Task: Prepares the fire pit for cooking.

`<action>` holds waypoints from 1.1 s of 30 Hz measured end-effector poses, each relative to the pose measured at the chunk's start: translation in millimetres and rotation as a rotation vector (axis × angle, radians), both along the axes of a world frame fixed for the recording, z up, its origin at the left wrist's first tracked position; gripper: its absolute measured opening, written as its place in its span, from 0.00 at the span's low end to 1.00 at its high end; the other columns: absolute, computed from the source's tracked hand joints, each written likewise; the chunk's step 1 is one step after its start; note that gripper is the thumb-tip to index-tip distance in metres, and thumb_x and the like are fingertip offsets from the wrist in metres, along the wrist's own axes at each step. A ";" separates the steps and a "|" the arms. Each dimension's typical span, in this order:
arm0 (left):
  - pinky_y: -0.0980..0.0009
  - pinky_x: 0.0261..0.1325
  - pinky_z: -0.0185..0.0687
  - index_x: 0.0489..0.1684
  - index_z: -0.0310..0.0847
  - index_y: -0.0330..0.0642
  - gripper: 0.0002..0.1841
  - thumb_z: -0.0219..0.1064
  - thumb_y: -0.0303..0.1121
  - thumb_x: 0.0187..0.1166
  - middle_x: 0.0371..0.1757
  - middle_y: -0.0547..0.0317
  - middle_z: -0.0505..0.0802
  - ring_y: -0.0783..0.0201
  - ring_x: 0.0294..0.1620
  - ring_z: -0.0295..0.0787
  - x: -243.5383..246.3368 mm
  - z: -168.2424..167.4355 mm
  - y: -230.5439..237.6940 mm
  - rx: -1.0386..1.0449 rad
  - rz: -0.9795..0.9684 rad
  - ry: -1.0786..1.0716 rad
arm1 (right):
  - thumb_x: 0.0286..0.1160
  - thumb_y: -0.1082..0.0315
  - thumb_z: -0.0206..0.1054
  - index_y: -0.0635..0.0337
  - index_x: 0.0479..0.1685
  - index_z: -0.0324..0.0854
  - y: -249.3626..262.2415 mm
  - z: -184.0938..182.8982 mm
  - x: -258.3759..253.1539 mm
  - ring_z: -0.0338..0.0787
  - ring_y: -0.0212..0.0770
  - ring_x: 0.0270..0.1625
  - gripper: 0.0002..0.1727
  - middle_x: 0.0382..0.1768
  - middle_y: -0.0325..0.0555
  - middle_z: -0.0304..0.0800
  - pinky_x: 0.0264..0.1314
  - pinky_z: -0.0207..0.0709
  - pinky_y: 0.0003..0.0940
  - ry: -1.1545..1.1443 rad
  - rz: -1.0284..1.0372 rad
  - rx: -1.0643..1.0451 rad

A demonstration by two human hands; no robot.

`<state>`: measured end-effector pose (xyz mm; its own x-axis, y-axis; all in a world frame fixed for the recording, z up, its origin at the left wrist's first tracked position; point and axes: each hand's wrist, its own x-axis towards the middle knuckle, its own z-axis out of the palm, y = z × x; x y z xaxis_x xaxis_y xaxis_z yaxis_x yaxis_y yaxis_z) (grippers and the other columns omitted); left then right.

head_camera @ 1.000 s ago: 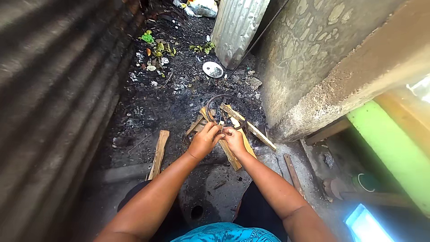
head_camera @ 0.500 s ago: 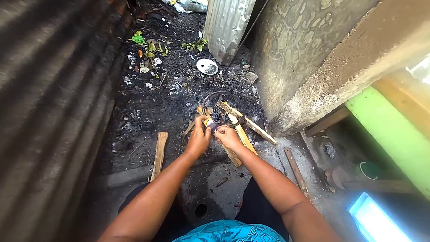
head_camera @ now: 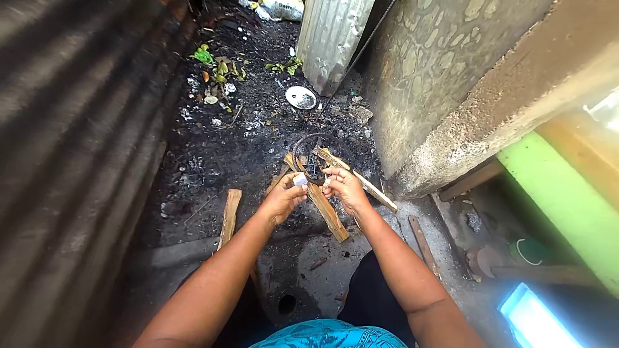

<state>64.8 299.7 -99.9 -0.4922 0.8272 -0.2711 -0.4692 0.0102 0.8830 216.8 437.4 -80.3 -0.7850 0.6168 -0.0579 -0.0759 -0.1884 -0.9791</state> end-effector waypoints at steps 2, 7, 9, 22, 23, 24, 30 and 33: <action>0.69 0.50 0.87 0.69 0.75 0.45 0.15 0.60 0.26 0.87 0.50 0.59 0.88 0.67 0.43 0.87 -0.1 1.6 -1.7 0.016 -0.044 -0.011 | 0.79 0.80 0.59 0.55 0.76 0.73 0.6 -0.6 0.8 0.85 0.35 0.24 0.25 0.31 0.45 0.84 0.32 0.87 0.33 0.030 -0.010 0.008; 0.66 0.58 0.86 0.64 0.83 0.43 0.15 0.52 0.37 0.93 0.56 0.57 0.92 0.64 0.53 0.90 0.5 3.0 -4.3 0.021 -0.107 -0.007 | 0.82 0.78 0.56 0.66 0.51 0.85 0.2 3.2 3.5 0.87 0.34 0.28 0.12 0.34 0.45 0.89 0.36 0.87 0.31 0.035 -0.031 0.021; 0.66 0.60 0.86 0.72 0.80 0.43 0.18 0.52 0.35 0.93 0.61 0.54 0.91 0.63 0.56 0.91 -0.4 2.9 -5.2 0.043 -0.141 -0.025 | 0.76 0.81 0.56 0.66 0.60 0.85 0.4 5.8 6.0 0.87 0.34 0.33 0.17 0.42 0.47 0.89 0.40 0.86 0.31 0.038 0.001 0.035; 0.61 0.66 0.83 0.70 0.76 0.51 0.19 0.60 0.46 0.86 0.66 0.60 0.87 0.62 0.64 0.86 -24.9 14.6 -14.3 0.122 0.239 -0.087 | 0.78 0.71 0.71 0.63 0.46 0.92 45.9 -2.6 7.4 0.83 0.32 0.38 0.07 0.48 0.46 0.84 0.36 0.81 0.23 -0.006 -0.364 0.412; 0.63 0.63 0.84 0.71 0.77 0.50 0.20 0.60 0.46 0.86 0.65 0.60 0.88 0.63 0.61 0.86 -20.7 12.8 -13.1 0.081 0.211 -0.055 | 0.78 0.71 0.71 0.62 0.45 0.92 43.8 -3.2 6.9 0.86 0.35 0.45 0.06 0.51 0.48 0.85 0.44 0.84 0.26 -0.019 -0.352 0.437; 0.63 0.62 0.84 0.70 0.78 0.48 0.19 0.59 0.45 0.87 0.63 0.60 0.89 0.64 0.59 0.87 -16.4 10.2 -11.0 0.041 0.157 -0.020 | 0.79 0.71 0.70 0.63 0.46 0.92 40.1 -2.4 7.1 0.88 0.37 0.50 0.07 0.53 0.49 0.88 0.51 0.86 0.31 -0.034 -0.332 0.471; 0.59 0.66 0.83 0.80 0.75 0.49 0.22 0.60 0.35 0.86 0.72 0.55 0.86 0.58 0.66 0.86 5.4 -7.2 -6.6 0.012 -0.168 0.152 | 0.85 0.70 0.64 0.66 0.60 0.84 9.1 5.8 8.3 0.91 0.43 0.45 0.13 0.52 0.55 0.92 0.51 0.88 0.42 -0.057 -0.216 0.568; 0.60 0.60 0.87 0.80 0.72 0.46 0.27 0.65 0.34 0.79 0.65 0.54 0.89 0.58 0.60 0.87 9.3 -15.2 -3.3 0.033 -0.195 0.210 | 0.84 0.73 0.64 0.66 0.72 0.77 9.1 9.4 7.3 0.93 0.50 0.46 0.19 0.51 0.60 0.90 0.52 0.90 0.49 -0.122 -0.187 0.513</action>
